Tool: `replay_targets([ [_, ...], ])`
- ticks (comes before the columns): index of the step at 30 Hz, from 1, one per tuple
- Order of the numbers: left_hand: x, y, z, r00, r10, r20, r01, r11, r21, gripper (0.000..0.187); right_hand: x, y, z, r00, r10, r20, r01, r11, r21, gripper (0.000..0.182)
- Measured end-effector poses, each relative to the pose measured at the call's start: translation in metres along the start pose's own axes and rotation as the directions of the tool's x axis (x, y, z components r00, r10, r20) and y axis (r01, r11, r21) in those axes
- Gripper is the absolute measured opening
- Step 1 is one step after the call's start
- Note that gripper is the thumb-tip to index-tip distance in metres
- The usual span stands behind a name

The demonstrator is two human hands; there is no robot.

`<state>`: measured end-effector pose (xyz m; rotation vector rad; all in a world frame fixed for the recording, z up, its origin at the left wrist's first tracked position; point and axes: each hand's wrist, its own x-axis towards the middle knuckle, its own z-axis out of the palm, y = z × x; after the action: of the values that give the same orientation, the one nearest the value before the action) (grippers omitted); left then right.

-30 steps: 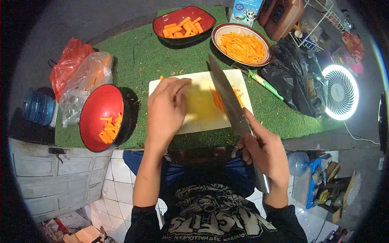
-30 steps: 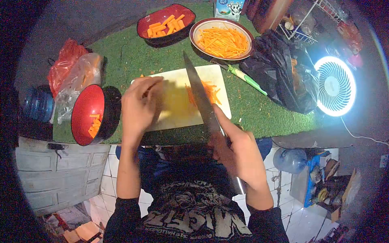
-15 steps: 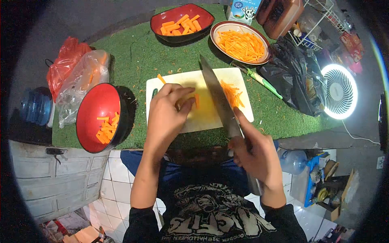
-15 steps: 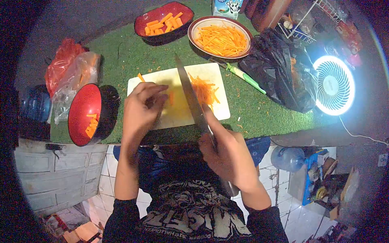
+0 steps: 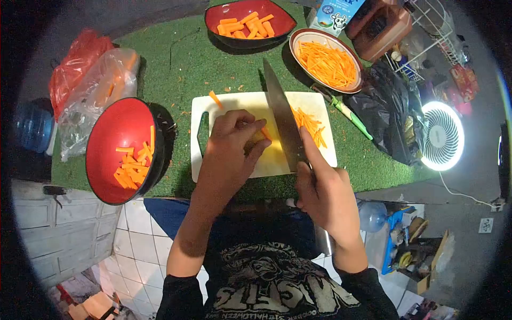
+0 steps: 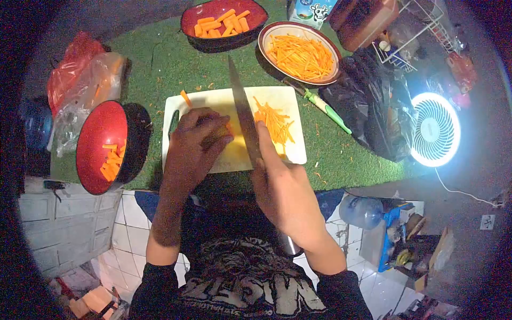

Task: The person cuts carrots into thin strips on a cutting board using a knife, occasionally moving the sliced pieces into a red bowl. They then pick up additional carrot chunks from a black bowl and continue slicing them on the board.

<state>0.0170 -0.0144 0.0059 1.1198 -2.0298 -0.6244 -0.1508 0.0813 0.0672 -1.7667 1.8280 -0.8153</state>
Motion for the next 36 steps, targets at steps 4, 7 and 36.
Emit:
replay_targets([
  [4, 0.001, -0.001, 0.001, 1.000, 0.009, -0.016, -0.008, 1.000, 0.024, 0.037, 0.006, -0.005, 0.004, 1.000, -0.001, 0.015, 0.001, 0.999, -0.036, 0.059],
  [7, 0.003, -0.001, 0.000, 0.998, 0.052, 0.029, -0.054, 0.996, 0.072, 0.036, 0.011, -0.009, 0.004, 0.994, 0.101, 0.040, -0.099, 0.994, -0.042, 0.060],
  [36, 0.000, 0.007, -0.020, 0.997, 0.025, 0.072, -0.033, 0.992, 0.122, 0.013, -0.001, -0.003, 0.008, 0.997, -0.077, 0.000, 0.077, 0.990, -0.114, 0.062],
])
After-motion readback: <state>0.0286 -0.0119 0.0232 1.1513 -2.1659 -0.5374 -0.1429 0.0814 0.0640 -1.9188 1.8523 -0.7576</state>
